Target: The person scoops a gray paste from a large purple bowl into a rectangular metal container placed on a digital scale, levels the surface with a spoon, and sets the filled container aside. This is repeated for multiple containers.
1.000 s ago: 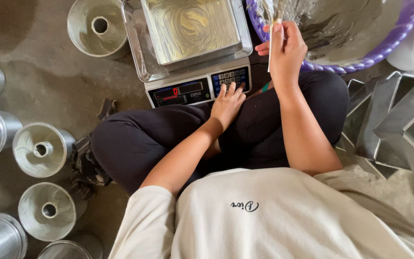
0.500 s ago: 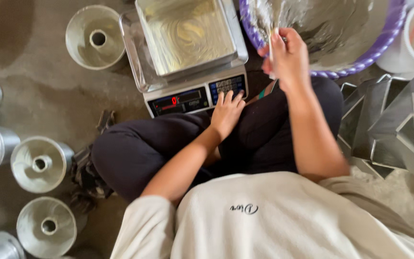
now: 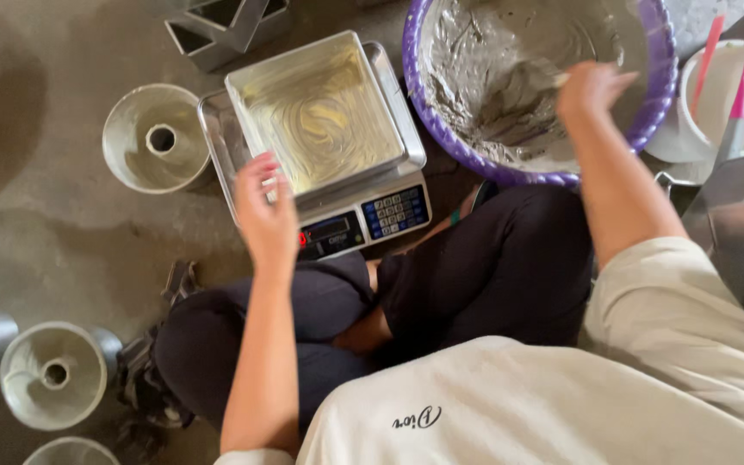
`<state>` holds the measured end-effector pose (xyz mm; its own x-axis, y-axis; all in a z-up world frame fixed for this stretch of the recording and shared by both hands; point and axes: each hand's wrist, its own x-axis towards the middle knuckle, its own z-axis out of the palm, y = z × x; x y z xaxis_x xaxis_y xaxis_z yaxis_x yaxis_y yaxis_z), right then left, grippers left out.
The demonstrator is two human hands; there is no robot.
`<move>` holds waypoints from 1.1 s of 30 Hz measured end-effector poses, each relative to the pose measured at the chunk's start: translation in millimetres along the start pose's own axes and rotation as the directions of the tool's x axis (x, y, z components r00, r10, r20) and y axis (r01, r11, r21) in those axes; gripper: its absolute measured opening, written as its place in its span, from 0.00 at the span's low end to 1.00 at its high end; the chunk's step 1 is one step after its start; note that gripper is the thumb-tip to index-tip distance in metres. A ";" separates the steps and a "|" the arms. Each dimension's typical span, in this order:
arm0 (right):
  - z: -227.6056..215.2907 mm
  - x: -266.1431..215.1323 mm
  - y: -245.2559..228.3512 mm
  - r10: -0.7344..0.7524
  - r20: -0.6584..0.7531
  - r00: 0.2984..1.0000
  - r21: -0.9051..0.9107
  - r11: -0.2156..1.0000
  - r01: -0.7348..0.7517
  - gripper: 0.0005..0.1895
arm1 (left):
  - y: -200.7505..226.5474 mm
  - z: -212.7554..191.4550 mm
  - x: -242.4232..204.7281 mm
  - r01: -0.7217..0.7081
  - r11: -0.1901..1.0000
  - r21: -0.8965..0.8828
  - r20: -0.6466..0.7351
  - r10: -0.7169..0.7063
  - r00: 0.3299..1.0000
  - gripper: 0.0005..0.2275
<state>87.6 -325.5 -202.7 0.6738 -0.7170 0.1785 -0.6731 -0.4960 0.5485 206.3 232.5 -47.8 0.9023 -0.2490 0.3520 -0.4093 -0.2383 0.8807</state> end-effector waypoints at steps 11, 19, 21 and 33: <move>34.5 24.6 27.4 -0.217 0.061 0.974 0.265 0.945 0.194 0.12 | -5.2 42.3 -12.2 0.220 0.951 -0.216 0.256 -0.162 0.953 0.04; 50.0 -13.8 -52.6 -0.492 0.561 0.665 0.808 0.498 -0.313 0.09 | -0.5 32.9 -6.6 0.215 0.942 -0.259 0.234 -0.155 0.960 0.03; 42.0 -16.4 -70.7 -0.567 0.620 0.542 0.775 0.339 -0.533 0.12 | -1.3 31.1 -7.3 0.217 0.951 -0.218 0.212 -0.171 0.962 0.03; -56.4 -3.4 -44.2 -0.244 0.635 0.733 0.694 -0.239 -0.680 0.15 | -2.6 44.1 -17.4 0.180 0.937 -0.300 0.263 -0.100 0.959 0.03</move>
<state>132.2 -273.5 -181.4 0.4652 -0.7153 -0.5215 -0.5088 0.2660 -0.8187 185.6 196.0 -70.3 0.8710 -0.4623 0.1661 -0.1804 0.0134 0.9835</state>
